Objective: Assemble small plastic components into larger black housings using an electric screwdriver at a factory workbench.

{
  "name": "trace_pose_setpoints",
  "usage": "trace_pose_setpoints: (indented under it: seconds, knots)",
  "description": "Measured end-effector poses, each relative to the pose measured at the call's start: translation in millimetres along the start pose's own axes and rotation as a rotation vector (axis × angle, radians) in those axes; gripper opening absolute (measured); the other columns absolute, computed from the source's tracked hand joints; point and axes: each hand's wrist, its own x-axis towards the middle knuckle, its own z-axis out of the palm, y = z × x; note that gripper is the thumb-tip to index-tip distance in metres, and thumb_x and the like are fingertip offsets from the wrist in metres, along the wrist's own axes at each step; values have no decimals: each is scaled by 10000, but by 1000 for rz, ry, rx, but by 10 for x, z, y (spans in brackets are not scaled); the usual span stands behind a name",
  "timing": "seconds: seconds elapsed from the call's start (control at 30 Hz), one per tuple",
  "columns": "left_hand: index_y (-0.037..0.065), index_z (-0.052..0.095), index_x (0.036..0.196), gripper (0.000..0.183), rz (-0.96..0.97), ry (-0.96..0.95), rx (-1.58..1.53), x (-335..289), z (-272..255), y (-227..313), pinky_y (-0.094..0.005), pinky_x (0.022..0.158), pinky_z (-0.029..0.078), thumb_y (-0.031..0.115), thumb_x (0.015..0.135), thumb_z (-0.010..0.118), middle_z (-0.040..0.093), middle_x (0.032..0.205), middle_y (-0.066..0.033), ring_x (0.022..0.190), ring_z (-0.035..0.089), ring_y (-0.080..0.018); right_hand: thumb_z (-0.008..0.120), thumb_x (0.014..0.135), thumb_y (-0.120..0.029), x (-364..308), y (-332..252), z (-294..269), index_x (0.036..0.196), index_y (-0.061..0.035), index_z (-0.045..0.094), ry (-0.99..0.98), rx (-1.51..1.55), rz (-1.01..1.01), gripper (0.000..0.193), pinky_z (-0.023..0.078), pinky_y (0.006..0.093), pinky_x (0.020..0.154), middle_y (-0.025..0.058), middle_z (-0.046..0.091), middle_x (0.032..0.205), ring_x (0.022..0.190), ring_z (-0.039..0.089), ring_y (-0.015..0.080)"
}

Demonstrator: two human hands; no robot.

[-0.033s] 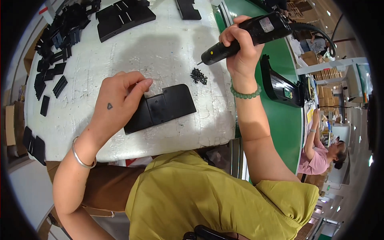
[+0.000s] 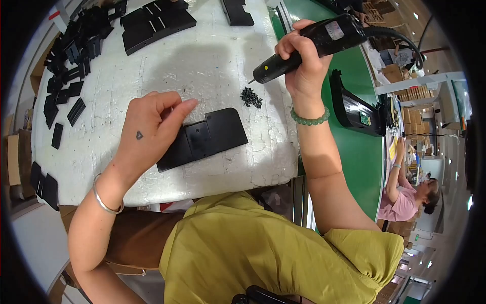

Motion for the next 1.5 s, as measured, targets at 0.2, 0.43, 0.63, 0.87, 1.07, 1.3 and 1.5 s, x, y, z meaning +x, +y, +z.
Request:
trace_pose_setpoints:
  seconds: [0.2,0.43,0.63,0.87,1.07,1.3,1.5]
  knots:
    - [48,691,868,189,186,257,-169,234,324,82,-369,814,424,199,755,682,613,791,-113,912,513,-296,517,723,29,-5,-63,23,902,43,502,-37,67,7,180,408,272,492,61,490,598,474,475,141]
    - [53,692,893,186,138,51,-125,646,586,134,-351,821,425,197,781,656,647,892,-98,928,532,-265,513,748,-26,-24,-55,46,953,25,498,-49,-31,-8,212,391,294,530,61,455,609,508,432,147]
    - [64,708,872,194,133,45,-94,719,687,119,-371,798,443,221,771,652,643,814,-105,913,528,-292,504,752,-27,-52,-50,-17,945,16,488,-44,8,22,198,385,295,535,57,447,608,516,426,144]
    - [63,701,890,209,161,59,-46,747,804,104,-386,800,449,208,741,692,650,848,-98,922,541,-308,527,721,42,-27,-120,-23,906,52,502,-64,120,-20,187,419,269,498,55,516,606,486,486,129]
    - [59,670,962,276,130,47,-6,731,756,139,-365,806,443,200,729,711,645,872,-89,915,534,-287,501,750,-30,-61,-52,-38,949,27,483,-37,10,45,208,398,299,548,57,450,599,523,432,145]
    - [66,703,911,230,215,184,-111,761,840,114,-377,782,452,197,724,720,657,793,-95,905,544,-285,494,766,-68,-100,-267,-10,992,-19,481,-82,84,16,232,384,313,597,37,433,628,531,411,128]
    - [66,720,867,157,270,226,-186,721,796,164,-365,752,454,143,730,714,648,771,-97,870,549,-266,509,757,-30,-158,-425,-57,1004,26,455,-77,299,-53,259,403,294,539,71,482,637,521,434,143]
